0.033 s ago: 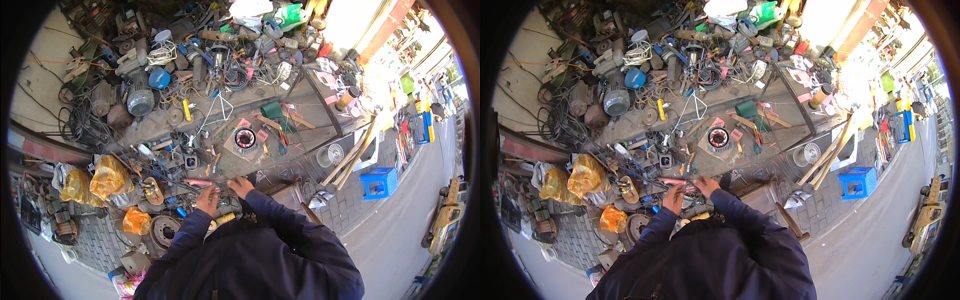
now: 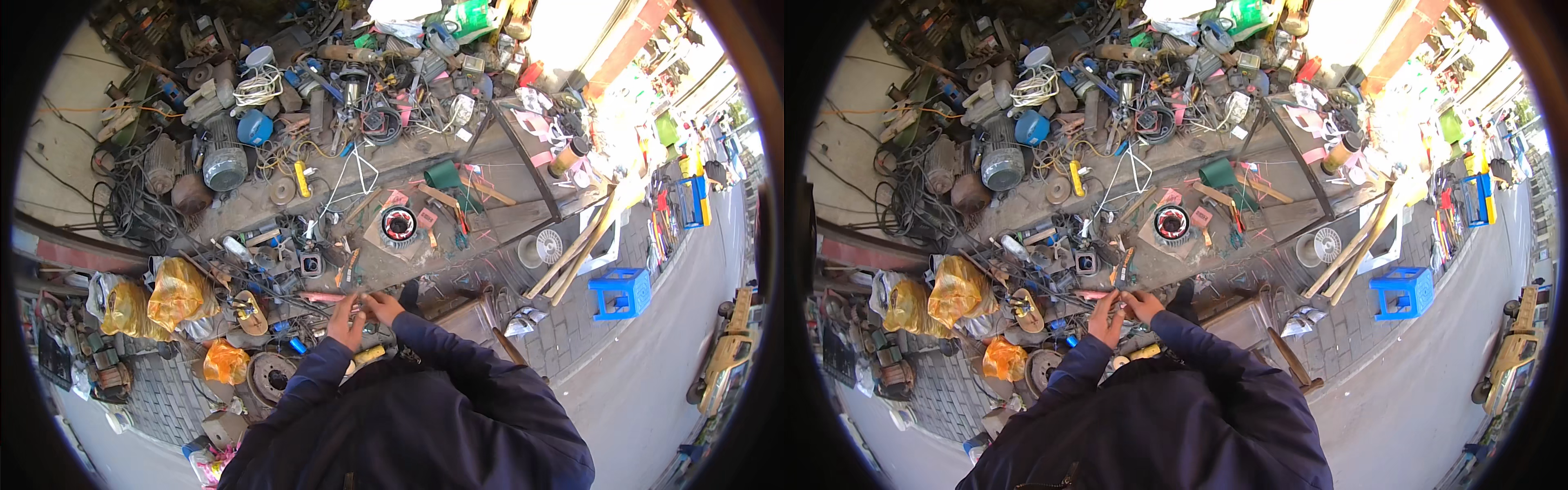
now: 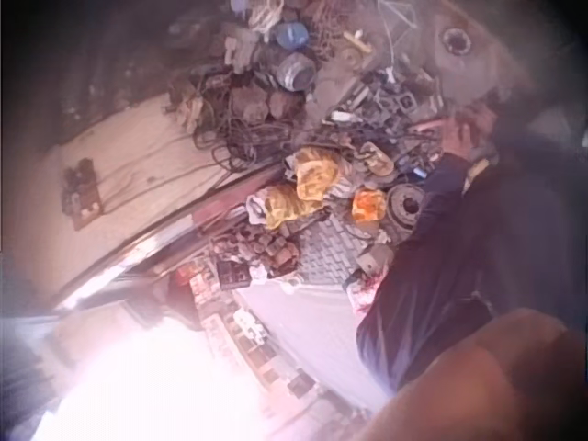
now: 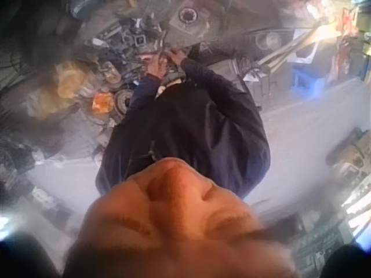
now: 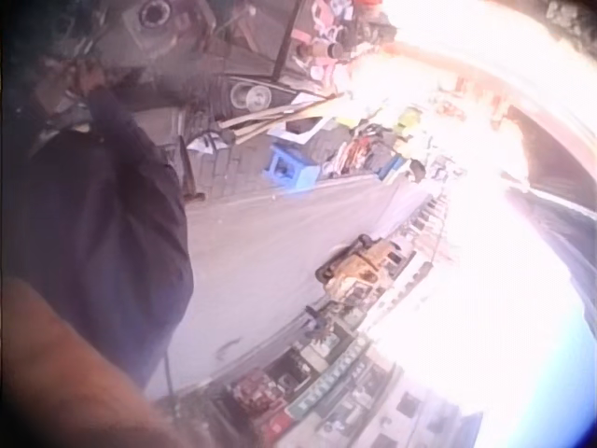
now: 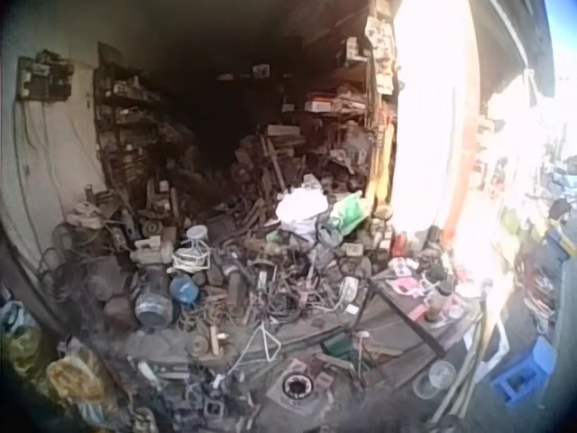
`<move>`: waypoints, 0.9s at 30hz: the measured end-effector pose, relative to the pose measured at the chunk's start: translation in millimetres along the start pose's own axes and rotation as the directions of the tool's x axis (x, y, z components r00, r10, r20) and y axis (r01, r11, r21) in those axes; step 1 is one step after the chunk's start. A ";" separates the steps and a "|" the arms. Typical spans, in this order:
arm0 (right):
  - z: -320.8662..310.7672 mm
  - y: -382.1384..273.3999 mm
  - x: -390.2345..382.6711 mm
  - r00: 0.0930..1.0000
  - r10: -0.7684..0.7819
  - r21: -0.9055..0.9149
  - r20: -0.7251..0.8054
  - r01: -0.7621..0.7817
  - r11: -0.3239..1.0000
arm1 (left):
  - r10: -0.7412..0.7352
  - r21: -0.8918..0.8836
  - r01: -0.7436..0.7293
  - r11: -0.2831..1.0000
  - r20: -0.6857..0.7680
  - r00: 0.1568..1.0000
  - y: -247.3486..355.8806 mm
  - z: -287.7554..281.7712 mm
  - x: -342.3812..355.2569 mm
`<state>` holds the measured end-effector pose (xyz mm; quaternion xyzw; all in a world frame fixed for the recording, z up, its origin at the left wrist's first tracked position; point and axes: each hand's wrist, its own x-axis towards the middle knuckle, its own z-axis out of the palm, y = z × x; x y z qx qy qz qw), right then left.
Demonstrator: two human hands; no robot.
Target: The person picks up a small metal tin, opens it, and walks through a cluttered workshop. They sit on the floor, open a cylindrical container, and transfer some of its contents into the tin. They then stand, return to a workbench, and use a brush to stir the contents of the tin.
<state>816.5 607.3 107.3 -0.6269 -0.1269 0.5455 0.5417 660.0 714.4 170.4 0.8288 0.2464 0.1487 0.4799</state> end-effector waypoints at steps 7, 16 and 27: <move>15.6 -64.4 43.6 0.885 0.207 0.807 0.416 -0.465 0.363 | 0.090 0.051 -0.089 0.995 -0.024 0.996 81.3 22.6 132.2; -87.3 -154.5 89.2 0.853 0.453 0.419 0.260 -0.523 0.743 | -0.466 -0.144 0.443 0.885 -0.269 0.843 -98.1 -11.8 169.1; -327.3 -184.8 224.8 0.757 0.185 -0.230 -0.627 -0.406 0.884 | -0.831 -0.128 0.822 0.555 -0.046 0.554 -240.2 -73.0 163.3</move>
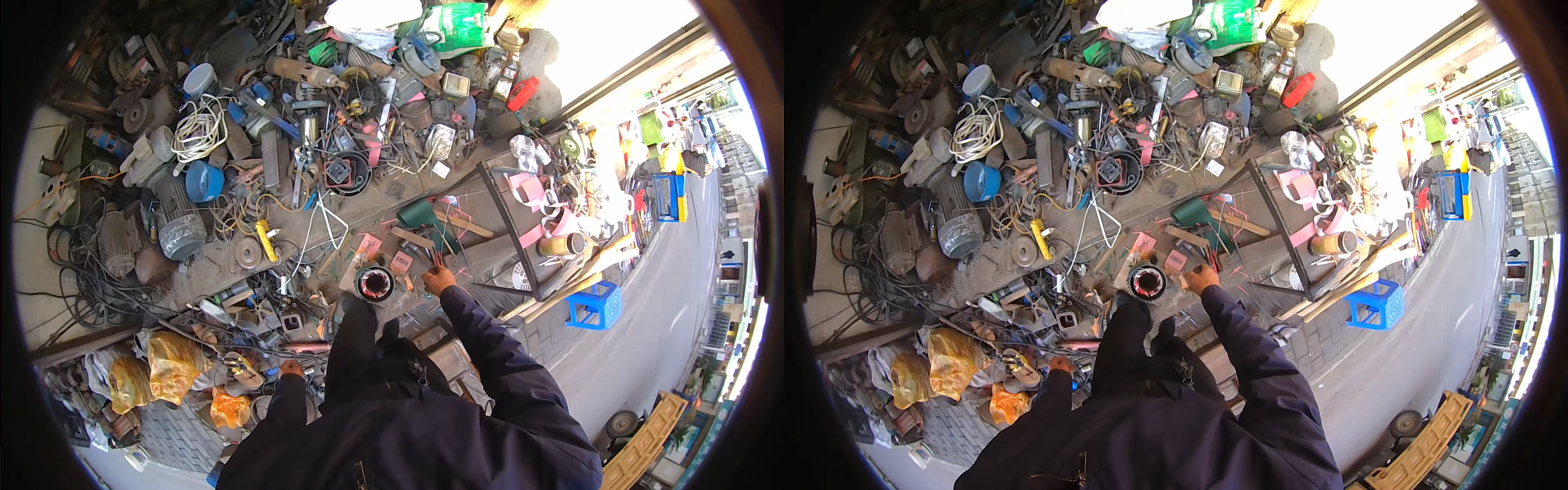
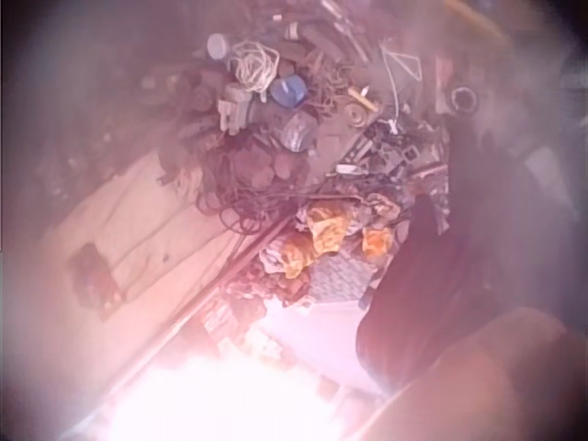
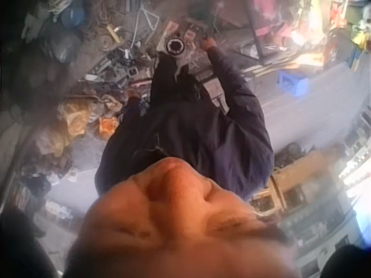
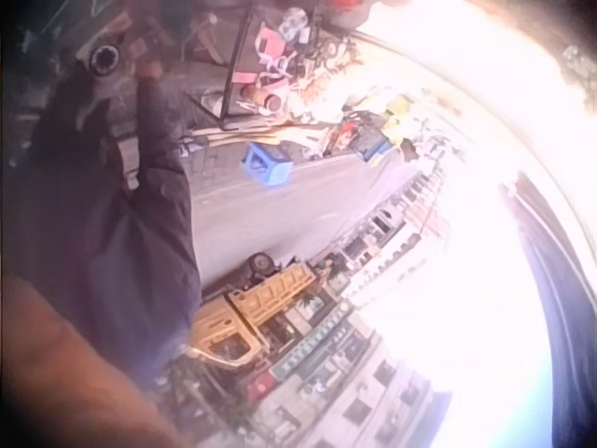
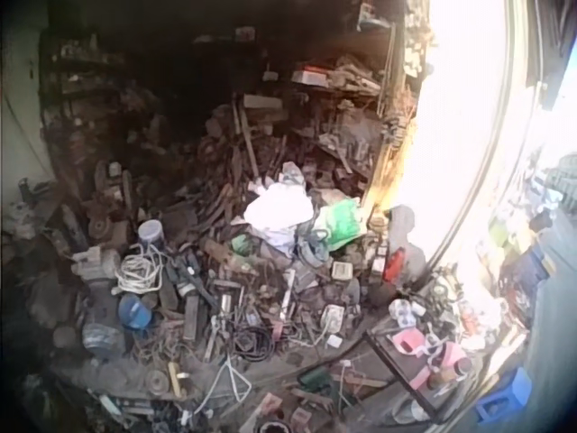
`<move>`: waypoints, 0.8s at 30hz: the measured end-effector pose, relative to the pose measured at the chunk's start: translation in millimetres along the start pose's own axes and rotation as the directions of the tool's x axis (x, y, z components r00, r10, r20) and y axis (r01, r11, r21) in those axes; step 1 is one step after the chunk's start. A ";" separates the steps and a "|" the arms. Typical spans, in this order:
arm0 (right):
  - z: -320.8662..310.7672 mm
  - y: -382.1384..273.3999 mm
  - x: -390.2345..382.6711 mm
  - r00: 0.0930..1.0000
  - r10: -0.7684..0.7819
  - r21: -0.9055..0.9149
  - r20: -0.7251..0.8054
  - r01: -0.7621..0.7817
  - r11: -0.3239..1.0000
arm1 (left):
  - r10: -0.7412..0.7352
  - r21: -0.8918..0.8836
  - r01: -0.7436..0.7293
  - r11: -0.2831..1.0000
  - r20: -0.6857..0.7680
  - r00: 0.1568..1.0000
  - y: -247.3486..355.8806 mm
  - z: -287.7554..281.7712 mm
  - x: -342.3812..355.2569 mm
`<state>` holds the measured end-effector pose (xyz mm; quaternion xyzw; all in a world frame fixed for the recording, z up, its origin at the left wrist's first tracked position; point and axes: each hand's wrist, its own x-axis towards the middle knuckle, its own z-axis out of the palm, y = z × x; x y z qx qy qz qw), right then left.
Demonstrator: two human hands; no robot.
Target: The person picks up a small metal tin, opens it, and walks through a cluttered workshop. They sit on the floor, open a cylindrical container, and transfer some of its contents into the tin. They then stand, return to a workbench, and use a brush to stir the contents of the tin.
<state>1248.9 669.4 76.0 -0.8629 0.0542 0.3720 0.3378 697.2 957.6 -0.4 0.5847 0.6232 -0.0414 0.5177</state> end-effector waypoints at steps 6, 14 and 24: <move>-110.1 -137.8 54.9 0.971 -0.125 -0.386 -0.206 0.036 0.922 | -0.124 -0.191 0.176 0.966 0.256 0.959 55.2 7.9 -29.9; -190.0 -289.8 186.6 0.891 -0.178 -0.400 -0.418 -0.004 0.917 | -0.474 -0.264 0.621 0.738 0.453 0.755 86.7 -14.7 -69.2; -227.7 -377.1 447.0 0.729 -0.311 -0.386 -0.610 0.069 0.920 | -0.690 -0.192 0.747 0.637 0.290 0.663 116.6 80.4 -87.2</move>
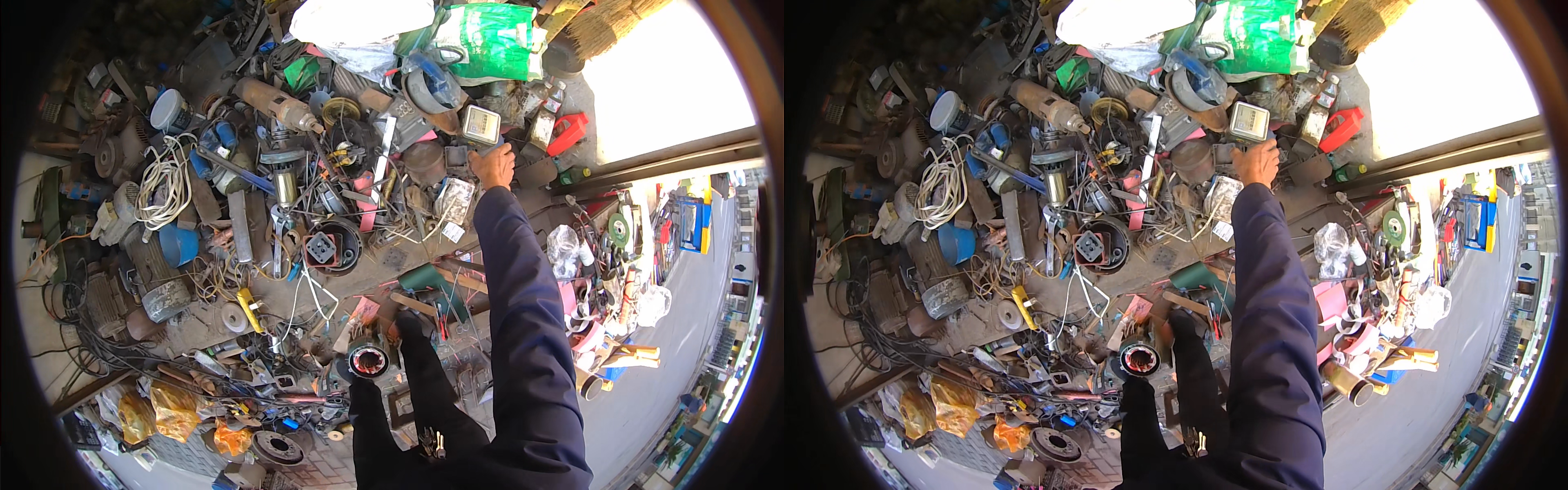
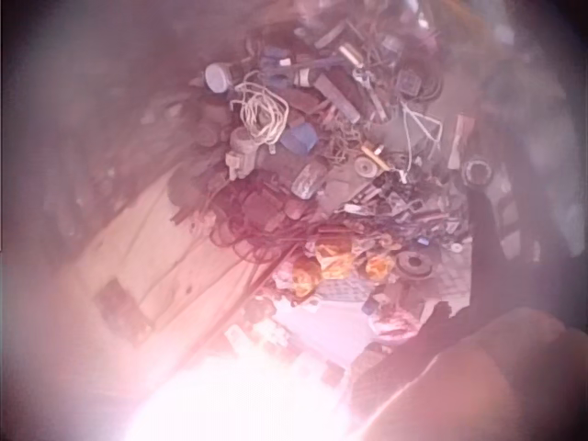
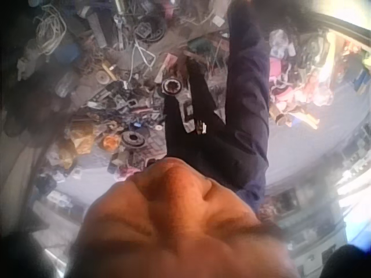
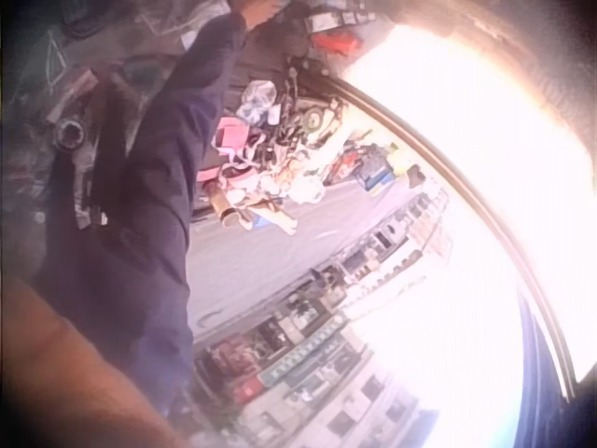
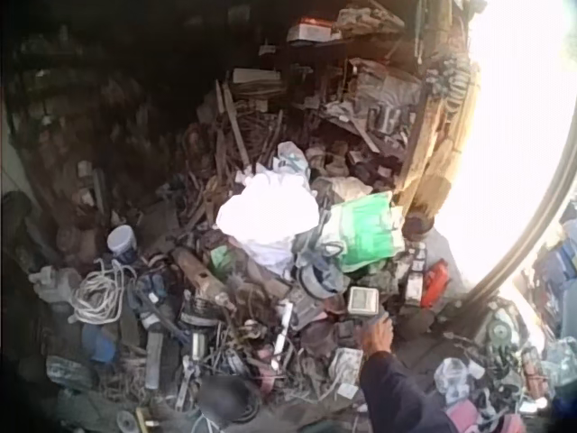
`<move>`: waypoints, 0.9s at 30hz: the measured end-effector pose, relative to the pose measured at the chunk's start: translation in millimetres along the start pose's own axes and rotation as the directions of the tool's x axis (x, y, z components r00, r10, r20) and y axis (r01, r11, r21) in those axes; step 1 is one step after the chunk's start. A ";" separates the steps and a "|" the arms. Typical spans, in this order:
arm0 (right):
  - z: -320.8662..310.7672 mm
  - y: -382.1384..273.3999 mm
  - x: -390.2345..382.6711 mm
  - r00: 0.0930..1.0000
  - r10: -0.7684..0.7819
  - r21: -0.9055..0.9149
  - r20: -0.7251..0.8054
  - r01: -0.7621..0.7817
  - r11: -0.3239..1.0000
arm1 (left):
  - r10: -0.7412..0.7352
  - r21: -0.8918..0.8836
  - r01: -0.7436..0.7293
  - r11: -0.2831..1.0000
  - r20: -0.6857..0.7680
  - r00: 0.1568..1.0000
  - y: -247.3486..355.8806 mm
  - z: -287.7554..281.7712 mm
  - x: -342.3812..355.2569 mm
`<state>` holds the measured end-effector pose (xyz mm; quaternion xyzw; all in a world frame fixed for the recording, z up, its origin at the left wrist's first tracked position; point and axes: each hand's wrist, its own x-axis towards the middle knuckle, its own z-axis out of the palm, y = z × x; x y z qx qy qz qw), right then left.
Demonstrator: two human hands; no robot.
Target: The person picks up a small metal tin, opens it, and walks through a cluttered workshop. They sit on the floor, open a cylindrical container, and transfer some of its contents into the tin. They then stand, return to a workbench, and use a brush to stir the contents of the tin.
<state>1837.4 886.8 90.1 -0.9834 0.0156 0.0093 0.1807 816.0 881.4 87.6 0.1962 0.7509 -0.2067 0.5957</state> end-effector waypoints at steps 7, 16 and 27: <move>85.0 1.1 81.8 0.998 0.014 -0.045 0.059 -0.011 0.999 | -0.004 -0.036 0.003 0.999 -0.041 0.999 25.2 82.0 51.2; 126.0 -0.7 119.9 0.998 0.068 -0.093 -0.005 -0.068 0.993 | -0.026 -0.048 0.023 0.999 -0.067 0.997 30.9 126.7 92.6; 16.0 -16.4 66.5 0.994 -0.037 0.136 -0.106 0.051 0.989 | 0.044 -0.058 -0.046 0.997 -0.043 0.998 32.6 121.9 77.3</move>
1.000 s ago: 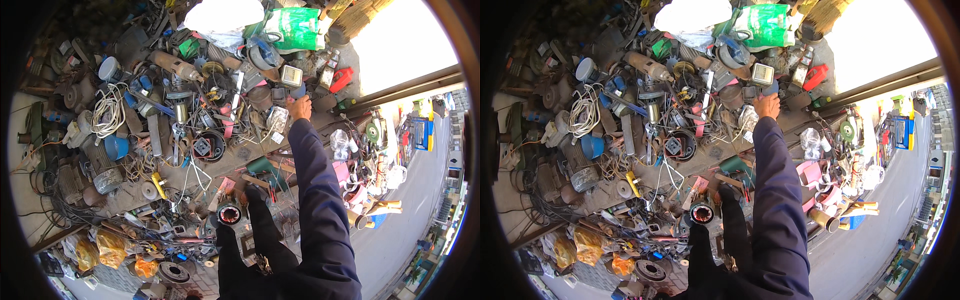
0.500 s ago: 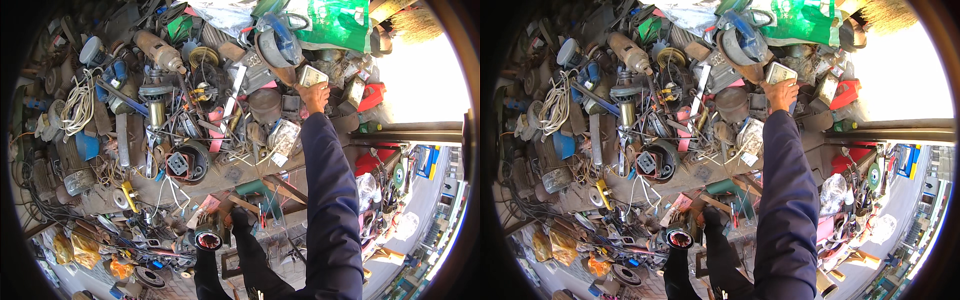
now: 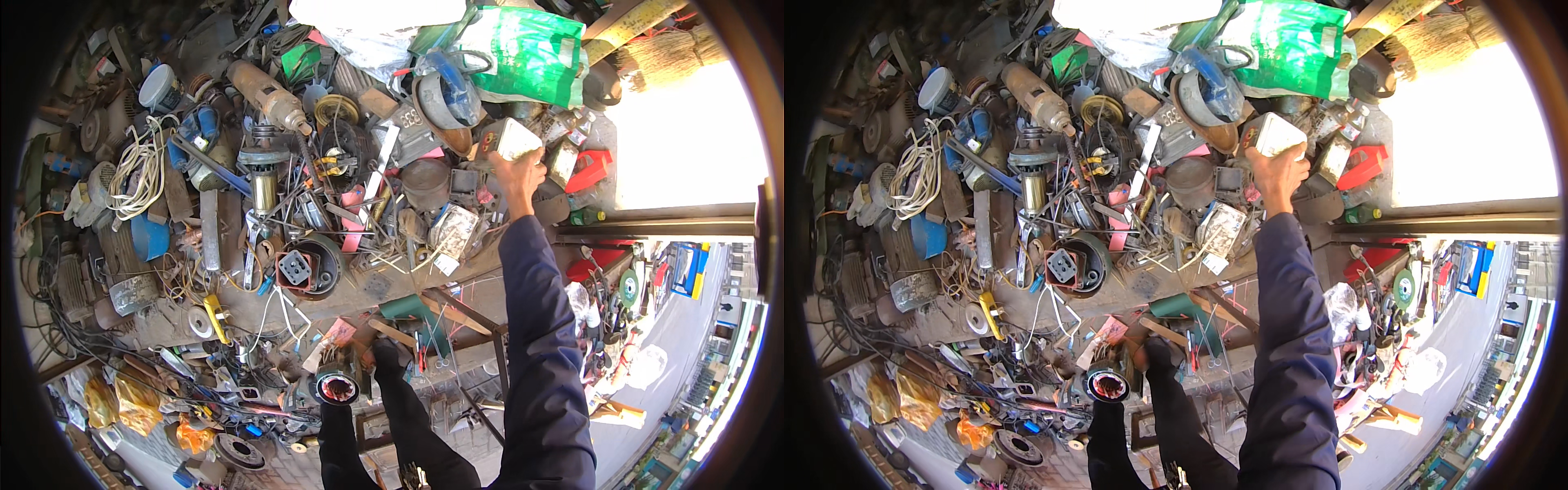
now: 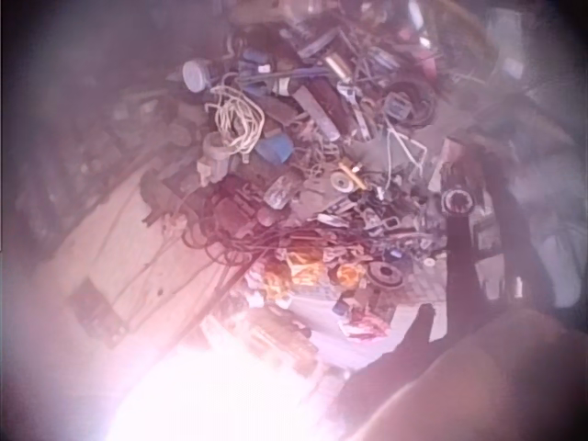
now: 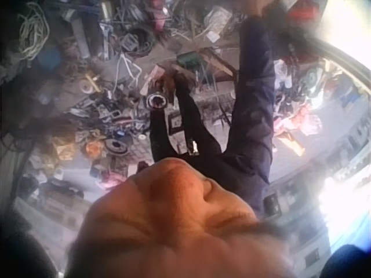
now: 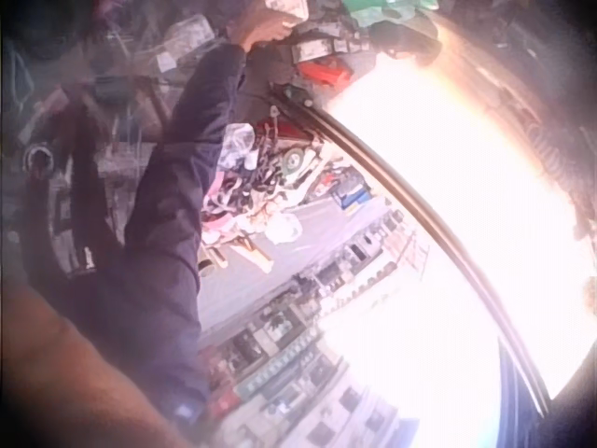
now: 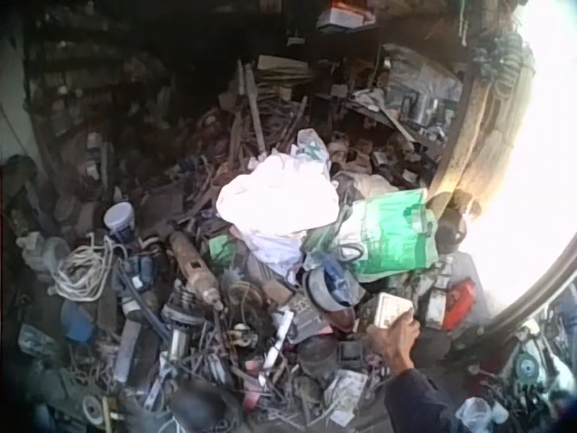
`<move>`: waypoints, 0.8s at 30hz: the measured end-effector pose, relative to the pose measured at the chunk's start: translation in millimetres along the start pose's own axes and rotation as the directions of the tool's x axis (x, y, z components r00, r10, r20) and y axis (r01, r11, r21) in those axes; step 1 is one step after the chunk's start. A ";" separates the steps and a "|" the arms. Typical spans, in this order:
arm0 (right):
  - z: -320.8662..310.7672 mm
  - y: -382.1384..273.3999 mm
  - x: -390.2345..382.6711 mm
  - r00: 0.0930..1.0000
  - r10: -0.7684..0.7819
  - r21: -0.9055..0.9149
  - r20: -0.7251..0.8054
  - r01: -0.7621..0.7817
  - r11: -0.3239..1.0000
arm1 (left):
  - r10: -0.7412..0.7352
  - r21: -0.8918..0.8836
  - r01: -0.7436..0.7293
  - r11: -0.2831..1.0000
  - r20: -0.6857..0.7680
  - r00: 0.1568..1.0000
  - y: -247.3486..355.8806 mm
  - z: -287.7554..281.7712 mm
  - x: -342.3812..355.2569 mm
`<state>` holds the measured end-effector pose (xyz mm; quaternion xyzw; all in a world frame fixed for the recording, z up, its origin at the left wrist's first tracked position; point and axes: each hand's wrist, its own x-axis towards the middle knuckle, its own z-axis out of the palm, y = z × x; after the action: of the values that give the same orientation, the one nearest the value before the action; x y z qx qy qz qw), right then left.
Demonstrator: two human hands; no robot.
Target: The person picks up a small metal tin, opens it, and walks through a cluttered workshop. They sit on the floor, open a cylindrical container, and transfer some of its contents into the tin. They then stand, return to a workbench, and use a brush to stir the contents of the tin.
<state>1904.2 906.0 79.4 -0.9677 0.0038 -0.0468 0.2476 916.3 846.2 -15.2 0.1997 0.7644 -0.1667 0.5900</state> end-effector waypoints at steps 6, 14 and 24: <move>-86.6 -15.1 -210.6 0.935 -0.282 0.239 0.217 0.229 0.944 | 0.411 -0.263 -0.347 0.900 0.244 0.879 130.3 98.8 -34.9; -216.0 -31.3 -492.2 0.683 -0.281 0.352 0.675 0.037 0.935 | 0.666 -0.697 0.022 0.717 0.694 0.274 244.2 198.1 -166.2; -276.7 -42.3 -641.2 0.544 -0.261 0.225 0.797 0.134 0.965 | 0.633 -0.696 0.017 0.718 0.663 0.399 140.6 58.4 -170.2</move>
<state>1239.6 830.3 284.3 -0.8529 -0.2237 0.3799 0.2797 1073.9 920.6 132.4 0.0337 0.3031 0.1299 0.9435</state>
